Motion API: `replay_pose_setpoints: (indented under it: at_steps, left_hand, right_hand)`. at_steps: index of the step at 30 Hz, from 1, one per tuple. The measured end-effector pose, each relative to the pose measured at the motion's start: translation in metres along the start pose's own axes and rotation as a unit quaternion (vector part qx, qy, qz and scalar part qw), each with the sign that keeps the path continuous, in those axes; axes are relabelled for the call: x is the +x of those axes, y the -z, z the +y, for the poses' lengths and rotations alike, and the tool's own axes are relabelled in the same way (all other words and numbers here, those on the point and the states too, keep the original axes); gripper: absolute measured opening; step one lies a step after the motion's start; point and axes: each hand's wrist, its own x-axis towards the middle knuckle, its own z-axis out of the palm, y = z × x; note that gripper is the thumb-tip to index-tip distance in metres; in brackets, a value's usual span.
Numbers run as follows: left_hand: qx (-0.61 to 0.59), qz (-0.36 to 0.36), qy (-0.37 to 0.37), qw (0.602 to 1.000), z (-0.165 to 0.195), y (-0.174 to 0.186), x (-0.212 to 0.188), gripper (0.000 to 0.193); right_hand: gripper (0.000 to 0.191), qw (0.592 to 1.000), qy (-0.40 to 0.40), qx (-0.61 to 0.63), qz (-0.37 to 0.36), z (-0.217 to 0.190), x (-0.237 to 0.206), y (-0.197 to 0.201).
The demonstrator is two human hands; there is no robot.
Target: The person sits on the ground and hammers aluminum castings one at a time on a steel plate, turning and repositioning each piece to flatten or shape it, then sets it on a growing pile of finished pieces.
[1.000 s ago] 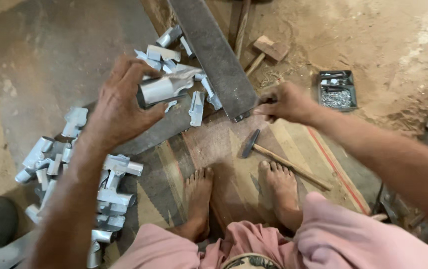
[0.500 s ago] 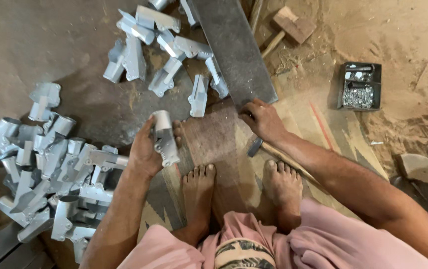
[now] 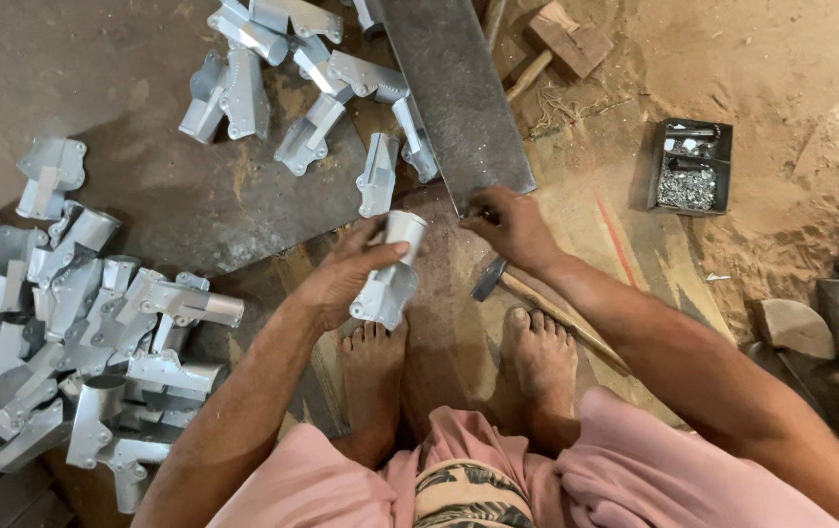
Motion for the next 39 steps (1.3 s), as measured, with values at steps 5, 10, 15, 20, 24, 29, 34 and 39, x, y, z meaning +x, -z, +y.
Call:
replay_pose_setpoints:
  at_steps: [5, 10, 15, 20, 24, 29, 34, 39]
  left_hand:
    - [0.197, -0.082, -0.029, 0.977, -0.005, -0.018, -0.001, 0.094]
    - [0.237, -0.188, -0.122, 0.945, 0.008, -0.052, 0.003, 0.088]
    - [0.236, -0.176, -0.121, 0.948, 0.007, -0.076, 0.004, 0.085]
    - [0.274, -0.102, -0.144, 0.945, -0.018, -0.066, 0.012, 0.074]
    - [0.274, -0.027, -0.115, 0.955, -0.047, -0.039, 0.027, 0.075]
    - [0.286, -0.003, -0.115, 0.951, -0.078, -0.027, 0.059, 0.086]
    - [0.25, 0.001, -0.121, 0.961, -0.081, -0.036, 0.09, 0.096]
    - [0.213, 0.011, -0.103, 0.972, -0.076, -0.044, 0.099, 0.094]
  right_hand:
    - [0.03, 0.974, -0.129, 0.167, -0.078, -0.024, -0.033, 0.028]
    - [0.033, 0.932, -0.225, 0.191, -0.212, -0.043, -0.07, 0.038]
    - [0.028, 0.95, -0.207, 0.162, -0.167, -0.043, -0.083, 0.041]
    - [0.03, 0.98, -0.135, 0.068, -0.126, -0.021, -0.09, 0.048]
    - [0.039, 0.88, -0.27, -0.277, -0.274, 0.019, -0.11, 0.064]
    - [0.035, 0.804, -0.306, -0.349, -0.373, 0.06, -0.156, 0.058]
    - [0.038, 0.849, -0.227, -0.336, -0.338, 0.071, -0.167, 0.055]
    - [0.035, 0.887, -0.309, -0.26, -0.222, 0.051, -0.162, 0.06]
